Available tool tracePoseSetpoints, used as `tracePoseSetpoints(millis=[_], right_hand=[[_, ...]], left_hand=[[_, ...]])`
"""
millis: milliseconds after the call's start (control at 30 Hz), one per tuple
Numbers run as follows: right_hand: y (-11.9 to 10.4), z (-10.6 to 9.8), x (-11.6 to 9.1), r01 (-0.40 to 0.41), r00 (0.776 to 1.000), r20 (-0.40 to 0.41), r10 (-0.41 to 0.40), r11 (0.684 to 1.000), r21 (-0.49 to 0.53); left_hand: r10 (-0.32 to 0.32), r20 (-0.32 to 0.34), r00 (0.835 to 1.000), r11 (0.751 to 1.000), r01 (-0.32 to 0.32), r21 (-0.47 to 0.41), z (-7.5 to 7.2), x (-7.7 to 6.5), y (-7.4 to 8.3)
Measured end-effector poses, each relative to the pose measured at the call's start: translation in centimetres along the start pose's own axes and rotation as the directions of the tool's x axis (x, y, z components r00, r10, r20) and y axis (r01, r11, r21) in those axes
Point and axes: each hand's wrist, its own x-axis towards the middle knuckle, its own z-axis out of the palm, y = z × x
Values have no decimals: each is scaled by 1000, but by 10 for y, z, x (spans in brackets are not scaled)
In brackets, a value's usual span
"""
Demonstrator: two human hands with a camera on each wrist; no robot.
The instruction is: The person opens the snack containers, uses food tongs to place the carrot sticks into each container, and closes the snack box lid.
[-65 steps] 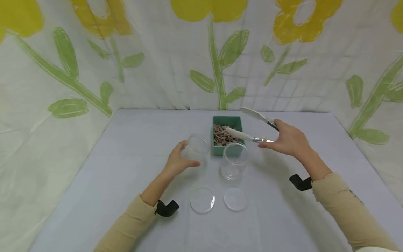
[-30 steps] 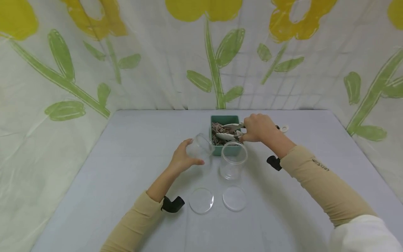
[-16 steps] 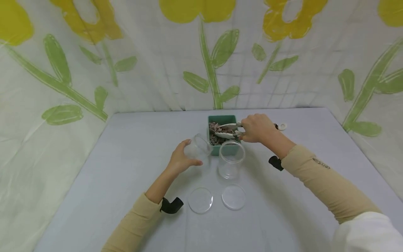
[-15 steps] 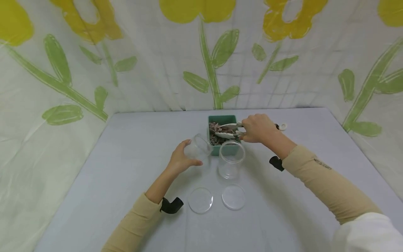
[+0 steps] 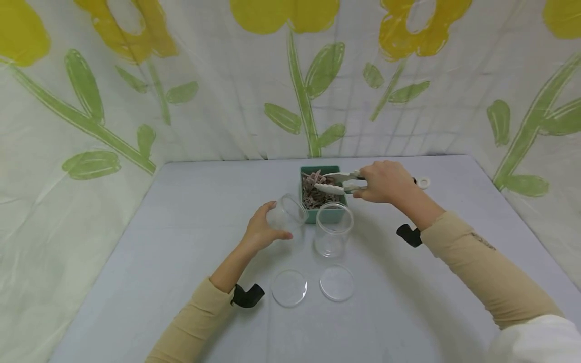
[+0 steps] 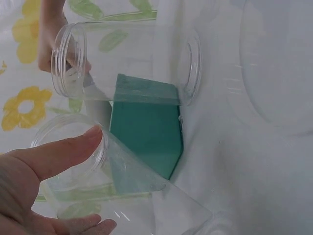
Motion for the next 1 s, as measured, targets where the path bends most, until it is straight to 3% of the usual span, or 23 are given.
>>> tracePoseSetpoints(millis=[300,433,600,867,1000], right_hand=[[7,-2,-12,-10,1000,-14,10,1000,11],[12,-2,-15,-10,999,-53,13,999,53],[17,-1,-15,5,995,-95,6,993,121],[20,4,-18,82,982,-188,-25,950,301],[17,4,-19,127,972,-229,-49,932,340]], left_hand=[[4,4,1000,1000,-4,25,-4,1,-1],[7,-5,1000,998,-7,61,-9,5,0],[-5,-26,1000,999,6,46,-19,12,5],[-23,-31,999,997,26,72,-23,23,15],[-31,-33,999,998,33,59,-21,25,14]])
